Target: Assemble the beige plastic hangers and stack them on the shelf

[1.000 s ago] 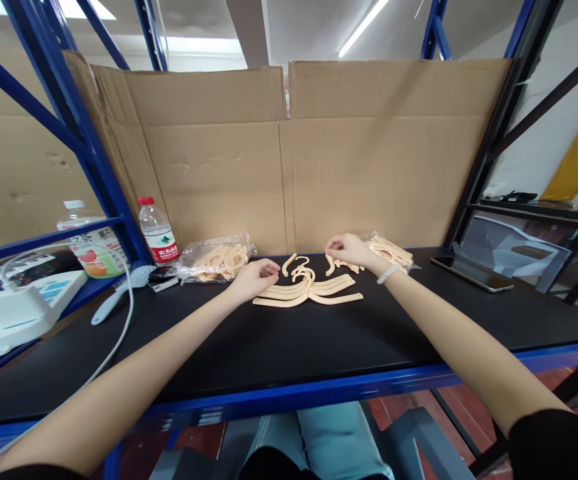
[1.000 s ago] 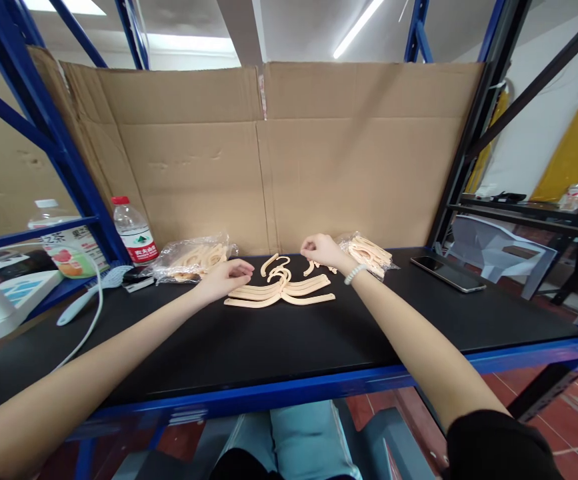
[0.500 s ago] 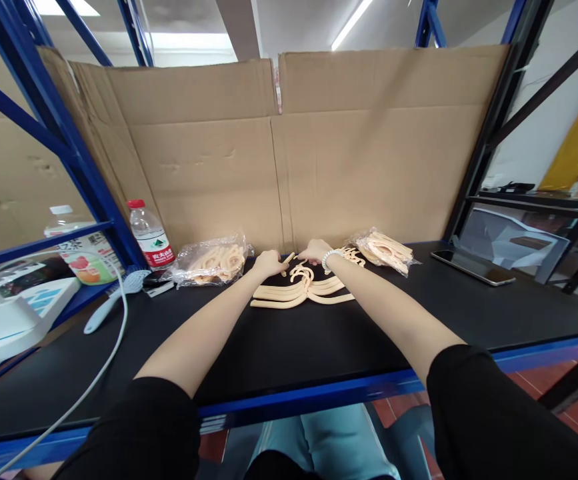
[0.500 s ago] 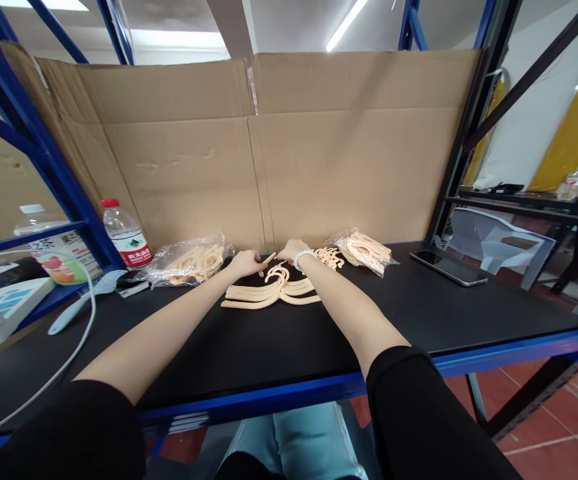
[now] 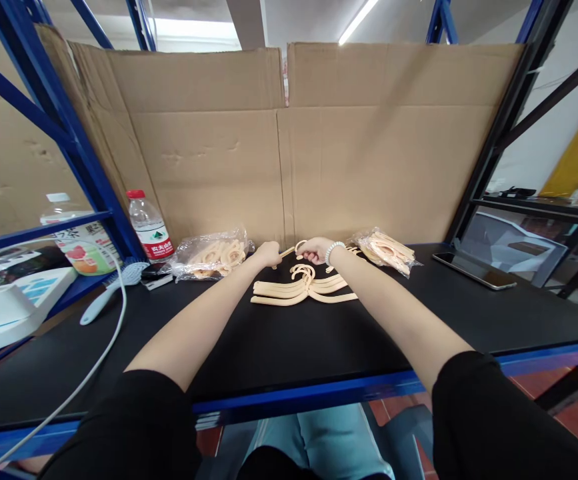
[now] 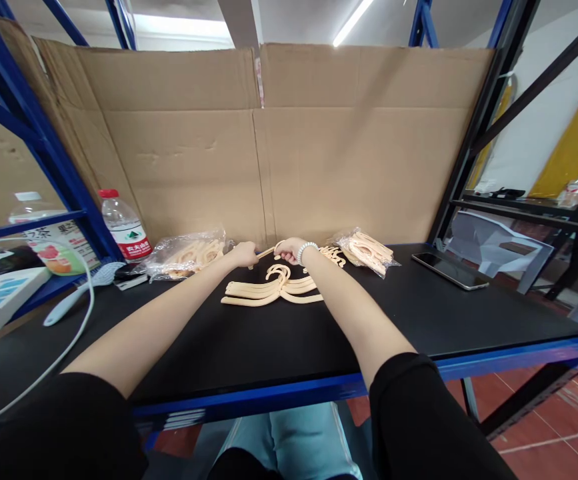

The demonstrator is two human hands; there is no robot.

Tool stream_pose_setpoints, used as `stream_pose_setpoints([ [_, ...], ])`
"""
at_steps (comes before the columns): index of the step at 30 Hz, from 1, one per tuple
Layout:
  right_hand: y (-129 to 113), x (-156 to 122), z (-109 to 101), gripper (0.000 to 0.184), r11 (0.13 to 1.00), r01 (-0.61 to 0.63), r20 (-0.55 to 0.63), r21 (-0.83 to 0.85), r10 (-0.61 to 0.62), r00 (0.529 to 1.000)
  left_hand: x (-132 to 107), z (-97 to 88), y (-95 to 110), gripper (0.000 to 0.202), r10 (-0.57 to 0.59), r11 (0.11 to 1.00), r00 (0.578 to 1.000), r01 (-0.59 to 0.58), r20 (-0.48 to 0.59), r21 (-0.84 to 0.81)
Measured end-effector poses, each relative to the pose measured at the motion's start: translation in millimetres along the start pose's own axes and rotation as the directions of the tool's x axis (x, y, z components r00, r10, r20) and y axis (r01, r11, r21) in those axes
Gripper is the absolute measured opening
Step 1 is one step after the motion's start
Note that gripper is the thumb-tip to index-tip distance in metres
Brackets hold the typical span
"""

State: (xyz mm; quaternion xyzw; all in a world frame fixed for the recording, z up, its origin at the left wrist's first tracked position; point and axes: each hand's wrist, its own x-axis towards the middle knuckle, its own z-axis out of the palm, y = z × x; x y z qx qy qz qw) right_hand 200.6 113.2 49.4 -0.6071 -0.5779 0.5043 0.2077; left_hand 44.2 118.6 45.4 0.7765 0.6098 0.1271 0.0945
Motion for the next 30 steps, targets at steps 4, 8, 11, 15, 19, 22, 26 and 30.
stream_pose_setpoints([
  [4, 0, -32, -7, 0.030, 0.985, 0.103, 0.019, 0.139, -0.107, 0.994, -23, -17.3, 0, 0.011, 0.053, 0.967, 0.995, -0.073, -0.090, -0.246],
  [8, 10, -74, -6, 0.032, 0.927, 0.247, 0.053, 0.283, -0.272, 0.961, -64, -18.7, 9, 0.008, 0.102, 0.860, 0.982, -0.168, -0.161, -0.483],
  [11, 25, -100, -1, 0.014, 0.822, 0.337, 0.095, 0.460, -0.423, 0.901, -107, -6.0, 15, 0.016, 0.161, 0.544, 0.966, -0.260, -0.204, -0.798],
  [15, 43, -115, 7, 0.012, 0.744, 0.299, 0.148, 0.598, -0.469, 0.871, -158, 11.8, 17, 0.027, 0.283, 0.378, 0.946, -0.261, -0.157, -0.888],
  [19, 53, -117, 14, 0.018, 0.734, 0.263, 0.203, 0.626, -0.479, 0.854, -174, 21.0, 14, 0.031, 0.320, 0.332, 0.924, -0.318, -0.211, -0.888],
  [22, 57, -118, 19, 0.023, 0.717, 0.279, 0.179, 0.639, -0.491, 0.853, -172, 25.8, 12, 0.032, 0.285, 0.309, 0.943, -0.259, -0.170, -0.915],
  [26, 60, -117, 24, 0.034, 0.668, 0.284, 0.113, 0.688, -0.484, 0.868, -172, 27.3, 10, 0.034, 0.267, 0.272, 0.956, -0.198, -0.124, -0.942],
  [30, 62, -118, 25, 0.027, 0.679, 0.307, 0.066, 0.667, -0.464, 0.883, -177, 24.4, 8, 0.033, 0.261, 0.283, 0.959, -0.187, -0.113, -0.941],
])
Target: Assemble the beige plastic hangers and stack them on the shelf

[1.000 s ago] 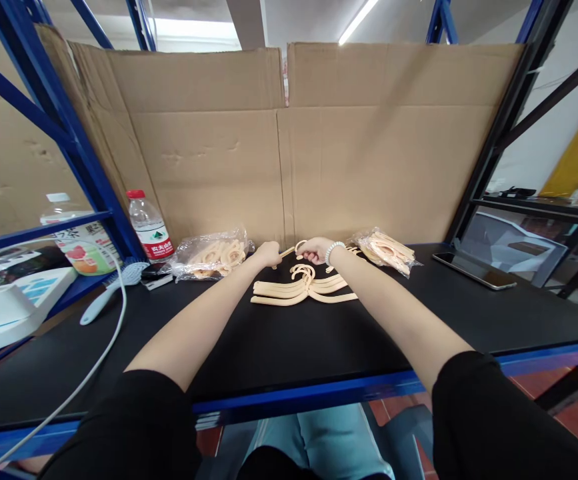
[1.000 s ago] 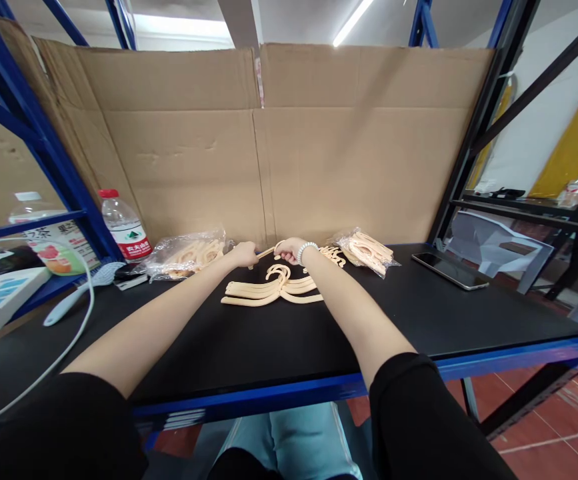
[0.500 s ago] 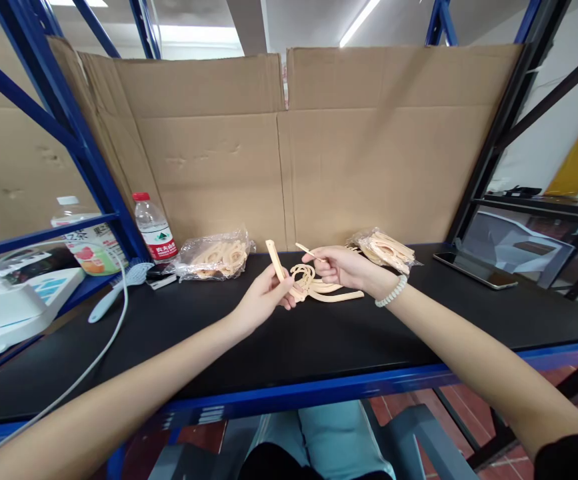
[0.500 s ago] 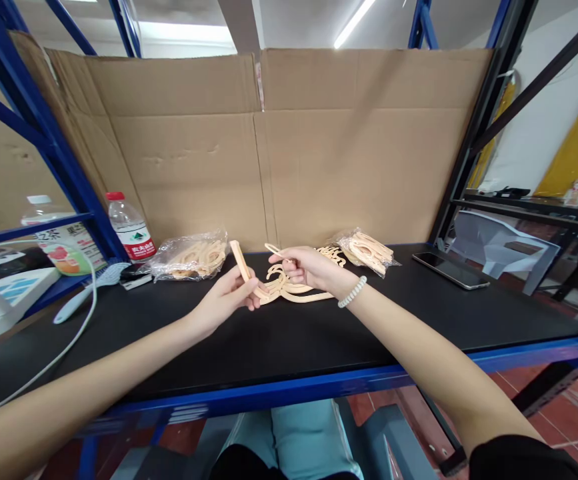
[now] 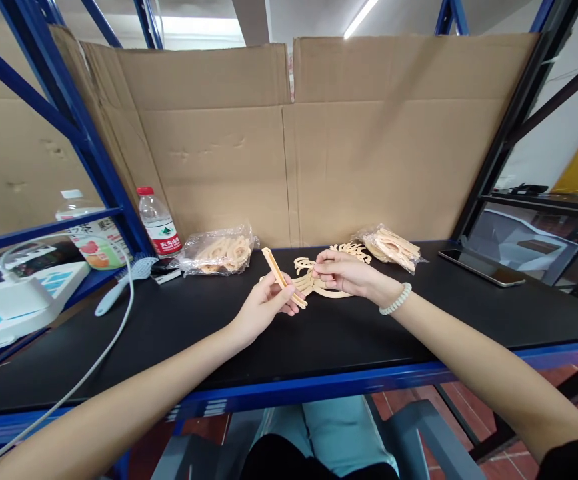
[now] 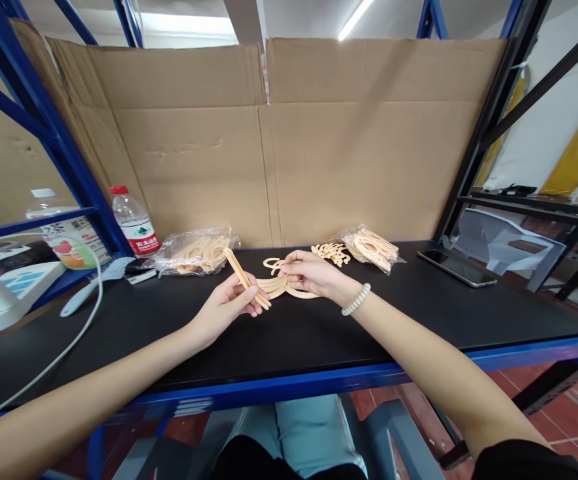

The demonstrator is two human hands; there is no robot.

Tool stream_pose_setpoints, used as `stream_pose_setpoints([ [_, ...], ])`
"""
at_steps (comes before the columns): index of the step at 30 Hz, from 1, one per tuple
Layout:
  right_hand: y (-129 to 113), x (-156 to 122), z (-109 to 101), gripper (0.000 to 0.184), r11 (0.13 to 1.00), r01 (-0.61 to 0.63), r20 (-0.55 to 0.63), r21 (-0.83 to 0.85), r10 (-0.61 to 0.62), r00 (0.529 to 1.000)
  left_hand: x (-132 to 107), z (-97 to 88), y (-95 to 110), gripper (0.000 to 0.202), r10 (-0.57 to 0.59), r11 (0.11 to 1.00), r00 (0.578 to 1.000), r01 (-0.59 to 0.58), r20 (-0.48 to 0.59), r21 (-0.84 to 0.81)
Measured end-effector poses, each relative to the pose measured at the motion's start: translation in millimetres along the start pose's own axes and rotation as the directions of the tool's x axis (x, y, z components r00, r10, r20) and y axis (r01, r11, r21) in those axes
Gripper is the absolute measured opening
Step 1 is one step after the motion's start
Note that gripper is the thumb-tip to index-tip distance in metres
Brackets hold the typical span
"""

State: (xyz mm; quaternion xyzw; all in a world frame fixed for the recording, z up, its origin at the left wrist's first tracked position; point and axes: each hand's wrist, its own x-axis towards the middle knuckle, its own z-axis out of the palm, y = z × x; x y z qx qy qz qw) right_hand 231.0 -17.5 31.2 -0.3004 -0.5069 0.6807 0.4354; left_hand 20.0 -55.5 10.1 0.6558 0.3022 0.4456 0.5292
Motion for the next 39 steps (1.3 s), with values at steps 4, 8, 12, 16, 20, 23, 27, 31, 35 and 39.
stream_pose_setpoints([
  [4, -4, -6, 2, 0.019, 0.993, 0.001, -0.023, -0.120, -0.004, 1.000, 0, 0.0, -1, 0.033, -0.018, 1.000, 1.000, 0.018, 0.002, 0.012],
  [8, -5, -13, 9, 0.021, 0.925, 0.108, 0.031, -0.365, -0.104, 0.994, 1, -0.4, -3, 0.035, -0.033, 0.999, 0.999, 0.033, 0.001, -0.003],
  [12, -2, -15, 12, 0.028, 0.901, 0.153, 0.100, -0.405, -0.123, 0.987, 1, -0.7, -3, 0.037, -0.039, 0.999, 0.999, 0.038, -0.023, -0.014],
  [16, -2, -17, 10, 0.017, 0.953, 0.107, 0.146, -0.282, -0.067, 0.987, 2, -0.6, -3, 0.038, -0.031, 0.999, 0.997, 0.029, -0.064, -0.032],
  [20, -5, -20, 9, 0.009, 0.888, 0.124, 0.220, -0.442, -0.026, 0.975, 1, -0.1, -2, 0.039, -0.019, 0.999, 0.996, 0.014, -0.091, -0.050],
  [23, -6, -21, 9, 0.013, 0.723, 0.249, 0.256, -0.645, -0.103, 0.961, 0, 0.9, 0, 0.039, -0.012, 0.998, 0.995, 0.006, -0.096, -0.059],
  [27, -4, -22, 6, 0.016, 0.351, 0.416, 0.314, -0.839, -0.311, 0.897, 0, 0.8, 0, 0.039, -0.002, 0.998, 0.994, -0.005, -0.108, -0.063],
  [31, -3, -22, 4, 0.016, 0.239, 0.373, 0.222, -0.896, -0.488, 0.844, 1, -1.1, -1, 0.038, -0.005, 1.000, 0.995, 0.001, -0.101, -0.030],
  [35, -3, -22, 6, 0.022, 0.678, 0.300, 0.112, -0.671, -0.307, 0.945, 1, -0.1, 0, 0.033, -0.001, 1.000, 0.997, 0.003, -0.077, 0.025],
  [39, -2, -24, 11, 0.029, 0.861, 0.199, 0.160, -0.468, -0.139, 0.977, 0, 1.5, 2, 0.032, 0.015, 0.999, 0.996, -0.011, -0.086, 0.050],
])
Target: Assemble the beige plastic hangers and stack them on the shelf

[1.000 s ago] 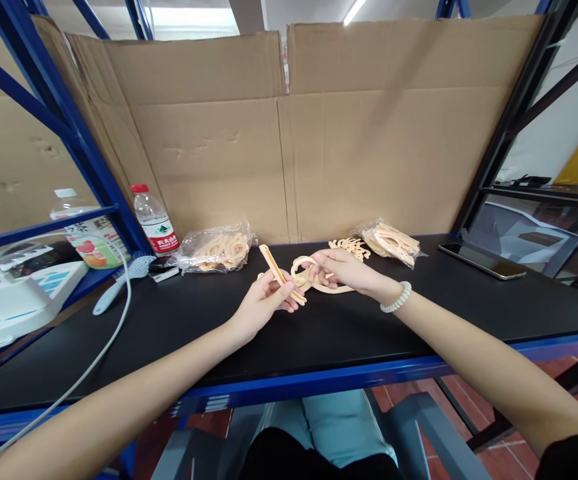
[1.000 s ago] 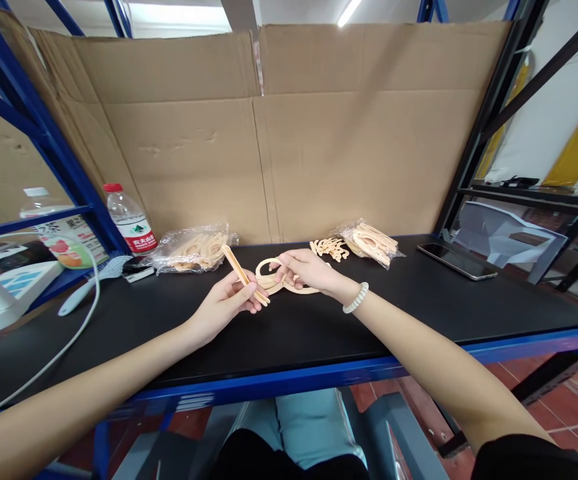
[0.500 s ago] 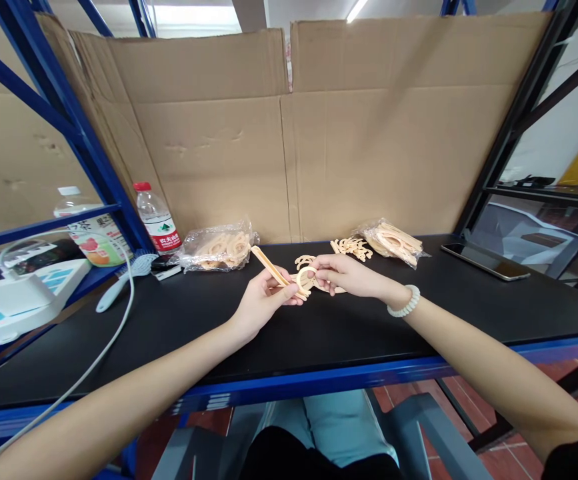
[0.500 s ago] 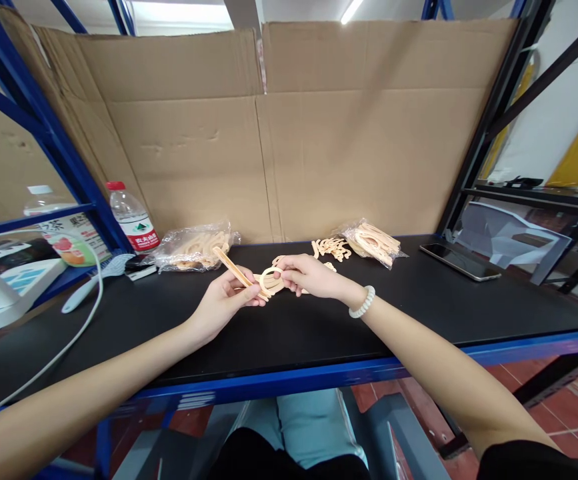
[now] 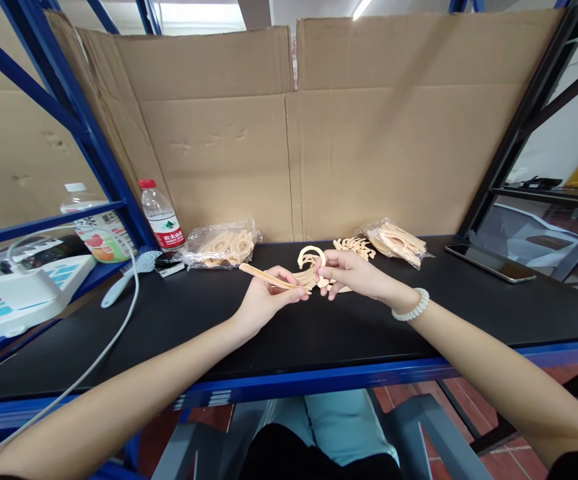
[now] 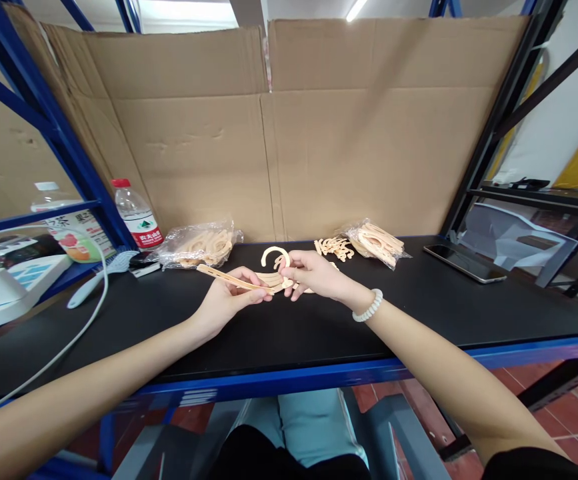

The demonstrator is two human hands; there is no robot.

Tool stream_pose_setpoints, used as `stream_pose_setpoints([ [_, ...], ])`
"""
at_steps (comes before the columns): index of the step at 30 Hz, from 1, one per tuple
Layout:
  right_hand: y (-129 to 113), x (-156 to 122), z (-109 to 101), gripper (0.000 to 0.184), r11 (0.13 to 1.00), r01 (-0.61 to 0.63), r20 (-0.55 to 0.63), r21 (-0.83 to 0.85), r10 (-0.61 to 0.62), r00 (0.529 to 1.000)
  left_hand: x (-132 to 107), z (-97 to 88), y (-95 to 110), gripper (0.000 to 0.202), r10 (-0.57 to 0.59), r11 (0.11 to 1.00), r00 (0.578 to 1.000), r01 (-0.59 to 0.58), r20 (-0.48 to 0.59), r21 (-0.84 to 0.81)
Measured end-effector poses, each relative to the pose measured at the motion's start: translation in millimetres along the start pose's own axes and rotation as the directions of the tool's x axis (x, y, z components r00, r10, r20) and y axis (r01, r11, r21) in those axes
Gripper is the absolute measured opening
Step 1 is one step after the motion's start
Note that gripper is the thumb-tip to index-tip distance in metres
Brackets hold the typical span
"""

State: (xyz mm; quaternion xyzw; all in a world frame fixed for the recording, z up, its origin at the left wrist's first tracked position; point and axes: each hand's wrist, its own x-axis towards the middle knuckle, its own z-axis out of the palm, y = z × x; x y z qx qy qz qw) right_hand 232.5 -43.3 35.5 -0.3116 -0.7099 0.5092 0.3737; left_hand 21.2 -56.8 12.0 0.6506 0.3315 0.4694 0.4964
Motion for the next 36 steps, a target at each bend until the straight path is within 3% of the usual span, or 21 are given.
stream_pose_setpoints([
  [7, 4, 0, 6, 0.030, 0.980, -0.017, 0.057, 0.197, 0.006, 0.998, 0, -1.1, -2, 0.032, 0.081, 0.995, 0.997, -0.080, -0.009, 0.060],
  [14, 9, 0, 6, 0.029, 0.981, -0.042, 0.087, 0.191, 0.026, 0.996, 0, -4.0, -4, 0.028, 0.121, 0.990, 0.993, -0.121, 0.008, 0.071],
  [19, 10, 1, 6, 0.027, 0.989, -0.011, 0.015, 0.146, 0.009, 1.000, 2, -6.3, -5, 0.026, 0.159, 0.968, 0.987, -0.152, -0.022, 0.202],
  [22, 12, 3, 5, 0.025, 0.991, 0.009, 0.038, 0.135, -0.014, 0.999, 2, -6.0, -5, 0.026, 0.175, 0.952, 0.984, -0.159, -0.036, 0.260],
  [36, 12, 2, 10, 0.028, 0.970, -0.120, 0.081, 0.211, 0.105, 0.991, 1, -7.0, -8, 0.025, 0.252, 0.928, 0.968, -0.243, 0.006, 0.283],
])
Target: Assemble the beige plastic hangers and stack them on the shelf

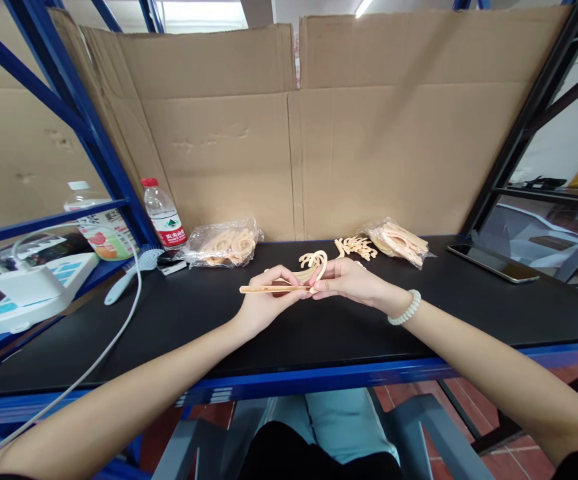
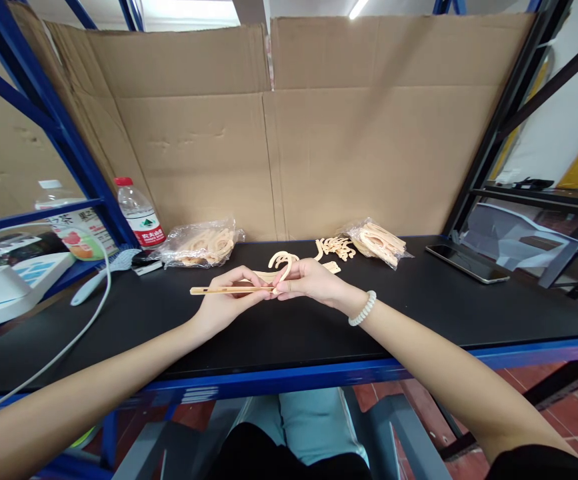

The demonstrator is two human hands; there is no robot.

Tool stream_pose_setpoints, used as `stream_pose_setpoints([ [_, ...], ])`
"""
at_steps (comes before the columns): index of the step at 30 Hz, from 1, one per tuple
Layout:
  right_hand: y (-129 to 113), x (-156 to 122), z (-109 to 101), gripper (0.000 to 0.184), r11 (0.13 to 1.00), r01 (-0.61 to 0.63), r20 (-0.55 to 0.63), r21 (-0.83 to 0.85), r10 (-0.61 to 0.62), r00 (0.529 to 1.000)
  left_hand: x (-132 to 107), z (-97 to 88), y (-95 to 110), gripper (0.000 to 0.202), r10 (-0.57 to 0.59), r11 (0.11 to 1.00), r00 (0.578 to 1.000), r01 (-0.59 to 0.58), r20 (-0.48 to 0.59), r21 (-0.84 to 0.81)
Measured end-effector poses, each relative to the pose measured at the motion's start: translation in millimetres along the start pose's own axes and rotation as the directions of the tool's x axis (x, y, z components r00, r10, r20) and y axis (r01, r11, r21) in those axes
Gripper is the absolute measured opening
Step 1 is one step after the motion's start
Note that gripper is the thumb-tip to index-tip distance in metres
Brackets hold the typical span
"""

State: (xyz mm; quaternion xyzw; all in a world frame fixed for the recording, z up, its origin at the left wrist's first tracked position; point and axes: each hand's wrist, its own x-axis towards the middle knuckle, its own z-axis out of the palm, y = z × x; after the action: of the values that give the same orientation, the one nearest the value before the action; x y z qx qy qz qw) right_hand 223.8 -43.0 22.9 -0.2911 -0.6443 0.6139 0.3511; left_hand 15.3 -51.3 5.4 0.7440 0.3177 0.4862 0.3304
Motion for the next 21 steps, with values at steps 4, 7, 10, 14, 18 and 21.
stream_pose_setpoints([
  [4, 2, 1, 1, 0.029, 1.000, -0.014, -0.001, -0.015, 0.014, 1.000, -1, -1.2, -1, 0.023, 0.051, 0.998, 0.999, -0.050, -0.009, 0.046],
  [7, 1, 0, 1, 0.030, 1.000, -0.014, 0.005, -0.024, 0.014, 1.000, -1, -1.9, -2, 0.023, 0.045, 0.997, 0.999, -0.044, -0.005, 0.056],
  [10, 0, -1, 3, 0.030, 0.999, -0.001, -0.001, -0.033, 0.001, 1.000, 0, -1.7, -2, 0.023, 0.030, 0.998, 0.999, -0.029, -0.014, 0.062],
  [14, -1, -1, 7, 0.031, 0.998, 0.032, -0.017, -0.050, -0.033, 0.999, 0, -0.4, 1, 0.024, 0.037, 0.999, 0.998, -0.035, -0.042, 0.030],
  [18, -1, -1, 12, 0.031, 0.995, 0.066, -0.046, -0.069, -0.069, 0.997, 0, 0.4, 4, 0.025, 0.028, 0.999, 0.999, -0.029, -0.041, -0.022],
  [21, -1, -2, 14, 0.032, 0.993, 0.089, -0.063, -0.079, -0.094, 0.994, -1, 0.6, 6, 0.027, 0.003, 0.998, 1.000, -0.005, -0.027, -0.064],
])
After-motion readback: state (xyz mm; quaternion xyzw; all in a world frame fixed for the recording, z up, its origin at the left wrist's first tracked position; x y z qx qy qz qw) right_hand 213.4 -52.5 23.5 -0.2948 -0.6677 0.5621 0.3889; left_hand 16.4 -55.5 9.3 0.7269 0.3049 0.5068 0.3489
